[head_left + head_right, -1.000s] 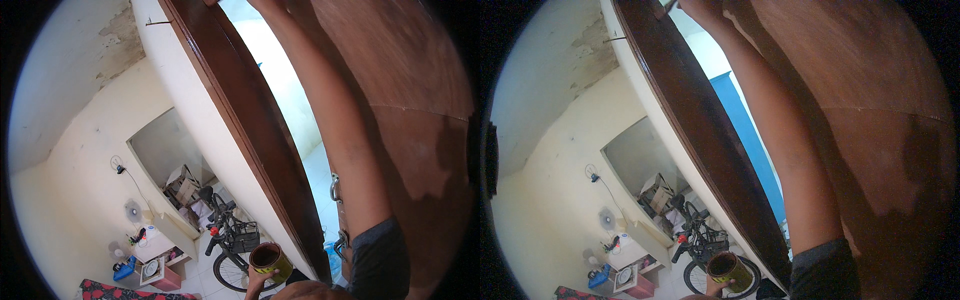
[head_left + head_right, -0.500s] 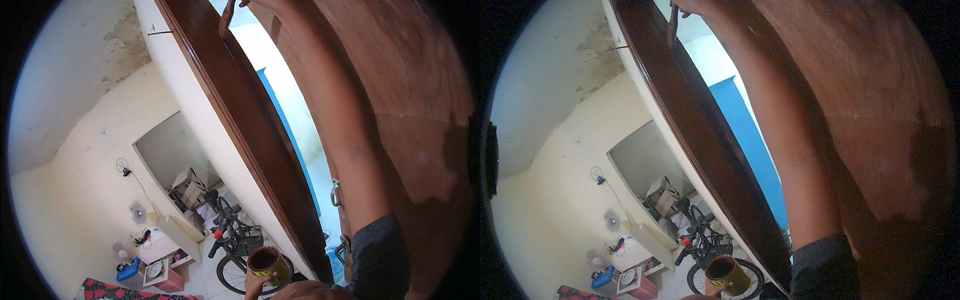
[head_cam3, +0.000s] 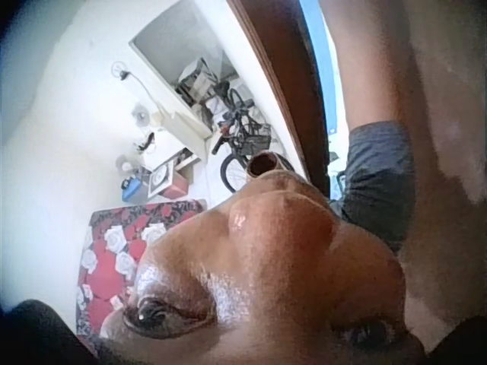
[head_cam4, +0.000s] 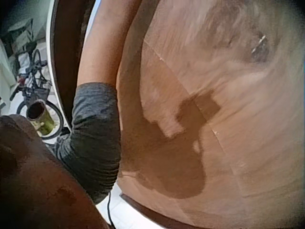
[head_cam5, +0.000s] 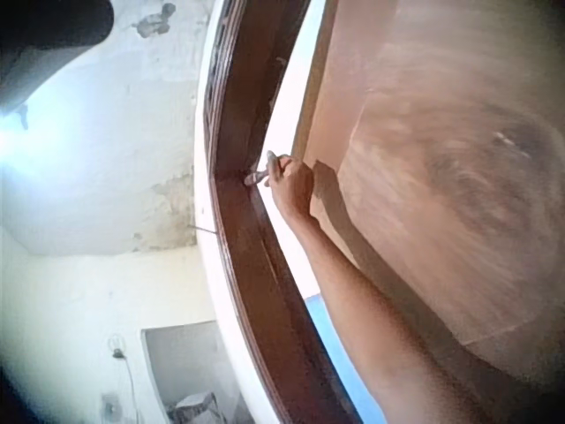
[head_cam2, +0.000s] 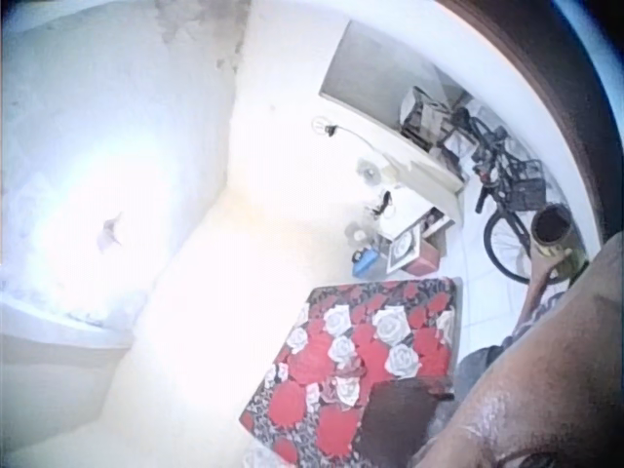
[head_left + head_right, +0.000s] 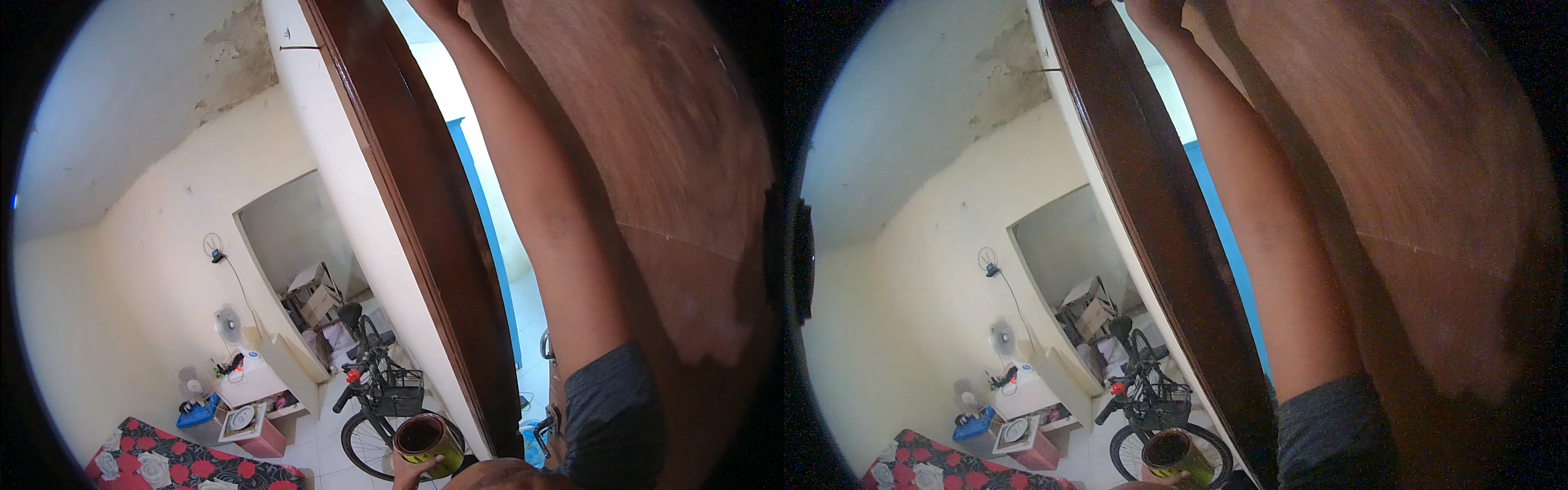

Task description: The person paints the wooden door and its frame using a paintbrush and a can of brown paint.

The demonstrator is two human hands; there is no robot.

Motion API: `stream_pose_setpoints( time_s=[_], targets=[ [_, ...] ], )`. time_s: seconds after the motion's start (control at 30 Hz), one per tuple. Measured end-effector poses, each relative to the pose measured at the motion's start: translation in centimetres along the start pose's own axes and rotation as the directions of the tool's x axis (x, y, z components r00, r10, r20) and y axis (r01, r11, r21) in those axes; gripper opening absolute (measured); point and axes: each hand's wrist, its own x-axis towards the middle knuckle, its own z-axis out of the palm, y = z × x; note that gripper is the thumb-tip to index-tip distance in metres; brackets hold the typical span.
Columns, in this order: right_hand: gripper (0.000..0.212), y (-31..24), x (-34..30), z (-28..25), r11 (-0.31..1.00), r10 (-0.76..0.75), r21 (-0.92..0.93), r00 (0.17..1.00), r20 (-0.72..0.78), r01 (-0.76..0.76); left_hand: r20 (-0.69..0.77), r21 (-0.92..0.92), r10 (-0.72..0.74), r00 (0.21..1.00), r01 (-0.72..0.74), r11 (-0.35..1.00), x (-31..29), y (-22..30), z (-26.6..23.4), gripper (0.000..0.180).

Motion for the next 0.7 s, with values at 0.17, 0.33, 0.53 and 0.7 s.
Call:
stream_pose_setpoints(
  time_s=[0.17, 0.33, 0.53, 0.7],
  targets=[
    [0.053, -0.1, -2.8, -5.1, 0.925, -0.118, -0.348, 0.985, 0.125, 0.155, 0.036, 0.021, -0.132, 0.991, 0.132, 0.991, -0.4, -0.2, 0.2, 0.094],
    [0.040, -6.1, -9.5, -12.2, 0.975, 0.096, -0.218, 0.954, 0.284, -0.033, 0.005, -0.011, -0.132, 0.991, 0.132, 0.991, -1.4, -0.8, 0.8, 0.089],
    [0.039, -14.8, -12.8, -21.7, 0.869, 0.480, -0.339, 0.783, 0.395, -0.362, 0.009, -0.034, -0.107, 0.994, 0.107, 0.994, -2.5, 0.6, 1.9, 0.083],
    [0.038, -16.0, -11.5, -21.7, 0.923, 0.329, -0.296, 0.903, 0.277, -0.245, 0.140, -0.019, -0.114, 0.984, 0.118, 0.993, -2.5, 1.0, 0.5, 0.082]
  ],
)
